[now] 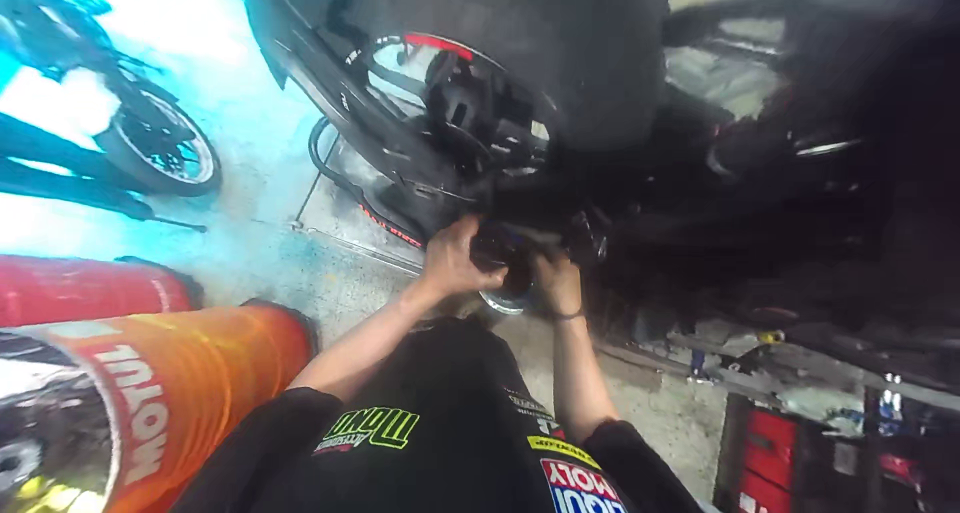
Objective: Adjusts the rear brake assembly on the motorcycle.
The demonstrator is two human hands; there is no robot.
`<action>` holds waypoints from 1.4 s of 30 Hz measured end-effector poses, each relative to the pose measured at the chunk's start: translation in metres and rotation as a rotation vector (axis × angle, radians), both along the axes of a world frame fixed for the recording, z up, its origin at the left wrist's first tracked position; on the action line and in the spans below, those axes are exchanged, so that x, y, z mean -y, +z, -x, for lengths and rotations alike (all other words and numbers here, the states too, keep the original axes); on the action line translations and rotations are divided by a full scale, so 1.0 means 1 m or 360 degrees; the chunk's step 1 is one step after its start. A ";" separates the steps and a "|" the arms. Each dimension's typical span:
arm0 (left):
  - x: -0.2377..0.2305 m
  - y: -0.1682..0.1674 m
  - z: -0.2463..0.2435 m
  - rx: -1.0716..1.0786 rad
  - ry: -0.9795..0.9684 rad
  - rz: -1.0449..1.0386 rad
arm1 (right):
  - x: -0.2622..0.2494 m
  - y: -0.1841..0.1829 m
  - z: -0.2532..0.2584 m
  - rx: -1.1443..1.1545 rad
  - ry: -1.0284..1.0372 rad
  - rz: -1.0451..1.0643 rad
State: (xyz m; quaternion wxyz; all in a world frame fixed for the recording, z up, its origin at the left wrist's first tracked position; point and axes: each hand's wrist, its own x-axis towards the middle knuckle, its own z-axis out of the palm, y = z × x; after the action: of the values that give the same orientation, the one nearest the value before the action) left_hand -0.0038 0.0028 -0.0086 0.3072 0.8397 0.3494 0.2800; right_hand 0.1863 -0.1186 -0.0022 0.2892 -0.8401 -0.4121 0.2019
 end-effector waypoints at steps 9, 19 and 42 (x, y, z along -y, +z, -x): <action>-0.002 -0.001 -0.001 -0.0073 0.0008 0.0038 | 0.000 -0.016 -0.004 -0.0138 0.0032 -0.0065; 0.007 0.000 -0.001 -0.0104 0.0025 0.0034 | -0.004 0.004 0.019 0.0854 0.0117 -0.0462; 0.011 -0.007 0.000 -0.0056 0.0128 -0.0020 | -0.001 0.014 0.045 0.1043 0.0062 -0.0307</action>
State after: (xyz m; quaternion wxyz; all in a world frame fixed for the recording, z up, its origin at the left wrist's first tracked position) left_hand -0.0034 -0.0087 -0.0154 0.2842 0.8317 0.3865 0.2796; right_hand 0.1416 -0.1174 0.0115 0.2156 -0.8212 -0.5161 -0.1133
